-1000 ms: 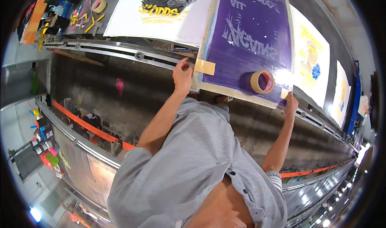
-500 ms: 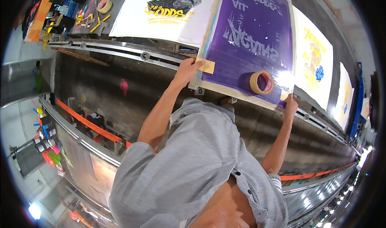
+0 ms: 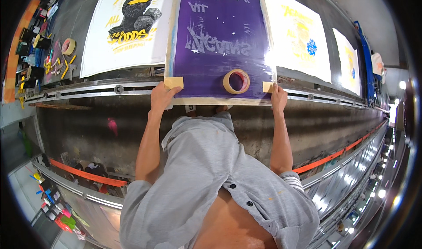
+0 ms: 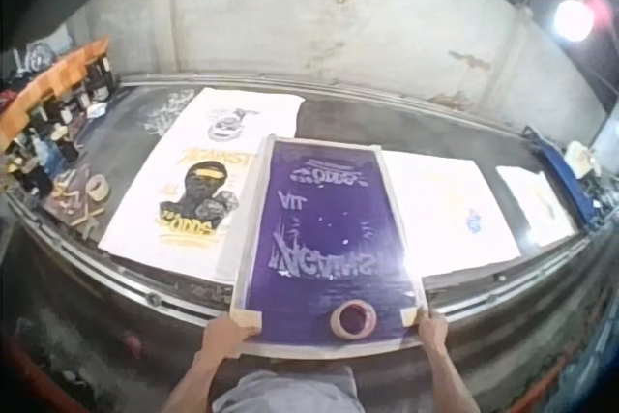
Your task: The person tapes a purple stencil to a screen printing frame, secures it with masking tape, and then uses a utility knife to trim the edges of the stencil. The person then uses a squeegee to smooth the stencil onto the frame.
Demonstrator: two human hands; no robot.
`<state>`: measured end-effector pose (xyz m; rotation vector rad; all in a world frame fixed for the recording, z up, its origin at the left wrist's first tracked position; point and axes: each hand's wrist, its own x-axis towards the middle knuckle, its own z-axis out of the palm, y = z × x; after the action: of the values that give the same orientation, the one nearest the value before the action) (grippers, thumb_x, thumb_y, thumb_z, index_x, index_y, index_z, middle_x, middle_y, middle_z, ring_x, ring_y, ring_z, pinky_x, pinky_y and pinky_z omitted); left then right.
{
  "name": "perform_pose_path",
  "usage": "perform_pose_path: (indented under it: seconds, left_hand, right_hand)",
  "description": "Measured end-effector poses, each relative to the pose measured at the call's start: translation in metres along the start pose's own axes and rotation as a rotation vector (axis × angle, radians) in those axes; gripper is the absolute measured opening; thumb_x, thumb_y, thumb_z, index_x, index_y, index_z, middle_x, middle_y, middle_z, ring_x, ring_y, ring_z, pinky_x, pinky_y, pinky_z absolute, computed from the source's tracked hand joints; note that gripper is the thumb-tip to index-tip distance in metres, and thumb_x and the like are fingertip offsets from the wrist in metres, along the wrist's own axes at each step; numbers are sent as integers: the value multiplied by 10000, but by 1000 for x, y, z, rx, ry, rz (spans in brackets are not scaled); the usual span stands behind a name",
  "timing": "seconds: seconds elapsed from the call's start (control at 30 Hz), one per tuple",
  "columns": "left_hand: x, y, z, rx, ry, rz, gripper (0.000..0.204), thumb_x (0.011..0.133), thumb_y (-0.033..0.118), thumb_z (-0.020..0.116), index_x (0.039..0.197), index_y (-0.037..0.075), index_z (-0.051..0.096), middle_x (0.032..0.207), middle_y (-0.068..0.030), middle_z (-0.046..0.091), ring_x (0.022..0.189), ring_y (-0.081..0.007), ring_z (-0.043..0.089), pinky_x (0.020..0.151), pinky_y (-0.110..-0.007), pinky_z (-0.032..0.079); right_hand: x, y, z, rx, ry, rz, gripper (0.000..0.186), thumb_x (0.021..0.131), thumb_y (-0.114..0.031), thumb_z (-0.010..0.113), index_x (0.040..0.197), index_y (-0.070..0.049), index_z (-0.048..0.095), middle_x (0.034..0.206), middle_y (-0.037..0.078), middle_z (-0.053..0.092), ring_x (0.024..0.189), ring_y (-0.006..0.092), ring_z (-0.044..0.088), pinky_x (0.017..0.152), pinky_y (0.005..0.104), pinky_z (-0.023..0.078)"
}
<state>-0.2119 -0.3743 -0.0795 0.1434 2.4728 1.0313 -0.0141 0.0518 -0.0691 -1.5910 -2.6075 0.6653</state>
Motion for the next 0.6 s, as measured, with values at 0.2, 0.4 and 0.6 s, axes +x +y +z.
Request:
perform_pose_path:
  seconds: [0.2,0.4,0.6]
  left_hand:
    - [0,-8,-12,-82,36,17,349,902,340,661,994,9,722,877,-205,699,800,-374,651,726,-413,486]
    - [0,-10,-15,85,96,78,277,910,305,664,968,45,742,743,-241,648,706,-425,622,636,-452,458]
    - [-1,-6,-20,302,419,388,175,849,182,735,956,44,754,881,-161,688,820,-356,654,682,-438,492]
  right_hand:
    - [-66,-44,-5,268,50,-849,428,769,-47,699,1194,-61,649,1362,186,525,1290,405,461,1035,499,412]
    - [-101,-87,13,125,12,-998,327,716,-31,747,1034,-55,679,1370,154,541,1348,402,428,1075,500,391]
    - [-94,-97,29,360,39,-994,176,729,-23,771,868,-30,664,1149,109,672,1276,410,496,1000,484,442]
